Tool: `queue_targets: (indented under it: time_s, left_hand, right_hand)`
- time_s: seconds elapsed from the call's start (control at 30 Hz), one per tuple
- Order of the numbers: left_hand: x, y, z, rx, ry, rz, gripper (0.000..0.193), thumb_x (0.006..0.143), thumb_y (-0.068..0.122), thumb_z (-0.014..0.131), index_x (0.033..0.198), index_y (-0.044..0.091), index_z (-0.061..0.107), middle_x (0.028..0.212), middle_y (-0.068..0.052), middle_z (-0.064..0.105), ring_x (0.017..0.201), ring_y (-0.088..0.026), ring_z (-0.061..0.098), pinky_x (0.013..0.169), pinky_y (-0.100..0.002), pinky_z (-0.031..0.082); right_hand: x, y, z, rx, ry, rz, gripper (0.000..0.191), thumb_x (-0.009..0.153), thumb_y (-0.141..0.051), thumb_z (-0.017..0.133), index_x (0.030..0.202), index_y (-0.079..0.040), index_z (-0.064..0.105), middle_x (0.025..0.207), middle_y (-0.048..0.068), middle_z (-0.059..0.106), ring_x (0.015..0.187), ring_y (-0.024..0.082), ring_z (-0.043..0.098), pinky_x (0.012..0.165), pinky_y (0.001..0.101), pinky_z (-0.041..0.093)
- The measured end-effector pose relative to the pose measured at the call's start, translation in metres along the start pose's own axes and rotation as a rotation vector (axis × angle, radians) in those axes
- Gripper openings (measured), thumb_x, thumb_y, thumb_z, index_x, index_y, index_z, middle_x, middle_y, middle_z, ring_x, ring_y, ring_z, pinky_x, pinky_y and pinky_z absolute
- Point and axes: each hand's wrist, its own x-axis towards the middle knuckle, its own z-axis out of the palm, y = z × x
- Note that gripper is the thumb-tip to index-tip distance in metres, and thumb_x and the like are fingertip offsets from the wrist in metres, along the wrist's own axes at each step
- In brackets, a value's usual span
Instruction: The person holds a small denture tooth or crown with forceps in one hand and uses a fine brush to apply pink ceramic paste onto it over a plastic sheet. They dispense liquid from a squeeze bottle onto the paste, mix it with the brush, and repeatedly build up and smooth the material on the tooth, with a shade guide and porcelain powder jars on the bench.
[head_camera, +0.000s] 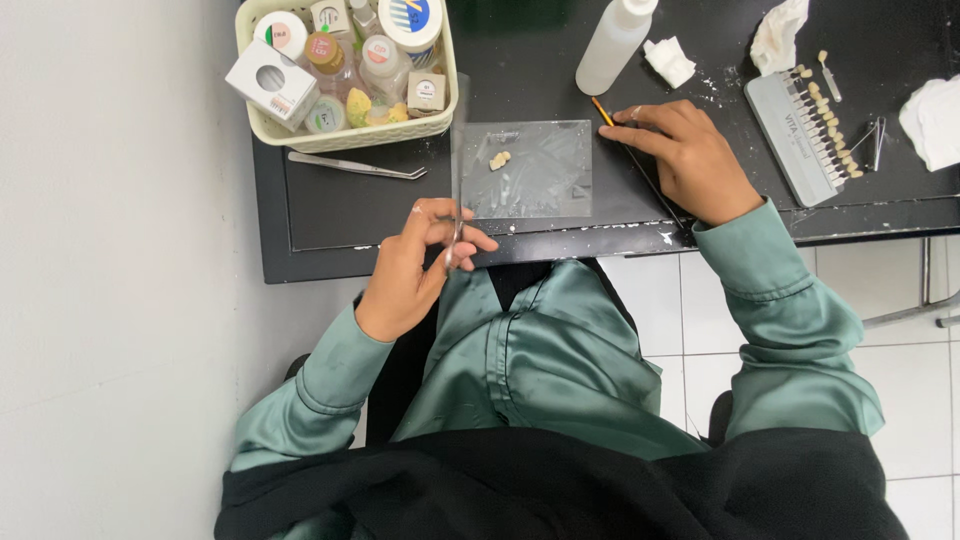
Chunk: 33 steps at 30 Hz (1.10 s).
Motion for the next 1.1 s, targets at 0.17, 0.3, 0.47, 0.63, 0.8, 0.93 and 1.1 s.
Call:
queue_targets:
  time_s: [0.17, 0.3, 0.47, 0.63, 0.8, 0.93, 1.1]
  left_hand:
    - [-0.004, 0.006, 0.011, -0.067, -0.016, 0.098, 0.029, 0.102, 0.014, 0.069, 0.124, 0.002, 0.054, 0.106, -0.010, 0.078, 0.092, -0.015, 0.073, 0.085, -0.029, 0.056]
    - [-0.005, 0.005, 0.025, 0.107, 0.068, 0.318, 0.034, 0.094, 0.018, 0.079, 0.119, 0.002, 0.063, 0.109, -0.014, 0.069, 0.090, -0.019, 0.070, 0.085, -0.031, 0.056]
    - [-0.010, 0.000, 0.055, 0.090, 0.056, 0.180, 0.039, 0.086, 0.018, 0.085, 0.112, 0.000, 0.062, 0.090, -0.008, 0.068, 0.082, -0.017, 0.070, 0.079, -0.029, 0.057]
    - [-0.014, -0.008, 0.059, 0.049, 0.073, 0.117, 0.042, 0.087, 0.018, 0.084, 0.112, -0.001, 0.056, 0.097, -0.008, 0.076, 0.091, -0.018, 0.079, 0.077, -0.029, 0.060]
    - [-0.012, -0.008, 0.063, 0.110, 0.026, 0.123, 0.035, 0.087, 0.018, 0.082, 0.110, 0.003, 0.060, 0.092, -0.008, 0.077, 0.085, -0.022, 0.081, 0.070, -0.032, 0.063]
    - [-0.006, 0.002, 0.054, 0.338, -0.074, 0.249, 0.019, 0.099, 0.014, 0.073, 0.113, 0.007, 0.062, 0.098, -0.008, 0.074, 0.090, -0.029, 0.074, 0.074, -0.037, 0.058]
    - [0.018, 0.014, 0.022, 0.513, 0.039, 0.371, 0.013, 0.096, 0.012, 0.074, 0.109, 0.011, 0.071, 0.097, -0.007, 0.070, 0.089, -0.029, 0.065, 0.080, -0.041, 0.054]
  right_hand:
    - [-0.010, -0.034, -0.020, 0.189, 0.108, 0.113, 0.031, 0.091, -0.002, 0.082, 0.119, -0.013, 0.077, 0.104, 0.006, 0.070, 0.093, 0.025, 0.064, 0.080, 0.0396, 0.053]
    - [-0.024, -0.084, -0.022, 0.369, 0.123, 0.134, 0.020, 0.087, -0.003, 0.082, 0.105, -0.011, 0.078, 0.092, 0.004, 0.076, 0.076, 0.019, 0.065, 0.070, 0.0346, 0.052]
    - [-0.024, -0.129, 0.002, 0.945, -0.033, 0.124, 0.044, 0.090, -0.003, 0.076, 0.132, -0.003, 0.062, 0.118, 0.012, 0.068, 0.101, 0.021, 0.071, 0.086, 0.0309, 0.060]
    - [-0.027, -0.132, 0.013, 0.980, -0.078, 0.145, 0.056, 0.091, -0.004, 0.075, 0.142, -0.003, 0.054, 0.118, 0.011, 0.070, 0.101, 0.019, 0.073, 0.091, 0.0329, 0.061]
    - [-0.031, -0.123, 0.024, 1.000, -0.124, 0.126, 0.064, 0.086, -0.009, 0.083, 0.143, -0.001, 0.053, 0.112, 0.009, 0.070, 0.098, 0.017, 0.072, 0.092, 0.0339, 0.061]
    - [-0.033, -0.111, 0.032, 1.148, -0.154, 0.205, 0.062, 0.085, -0.009, 0.084, 0.139, 0.000, 0.054, 0.118, 0.008, 0.066, 0.096, 0.015, 0.064, 0.091, 0.0331, 0.058]
    - [-0.042, -0.087, 0.030, 1.572, -0.142, 0.374, 0.049, 0.093, -0.009, 0.075, 0.137, -0.002, 0.055, 0.123, 0.003, 0.063, 0.102, 0.012, 0.062, 0.095, 0.0298, 0.055]
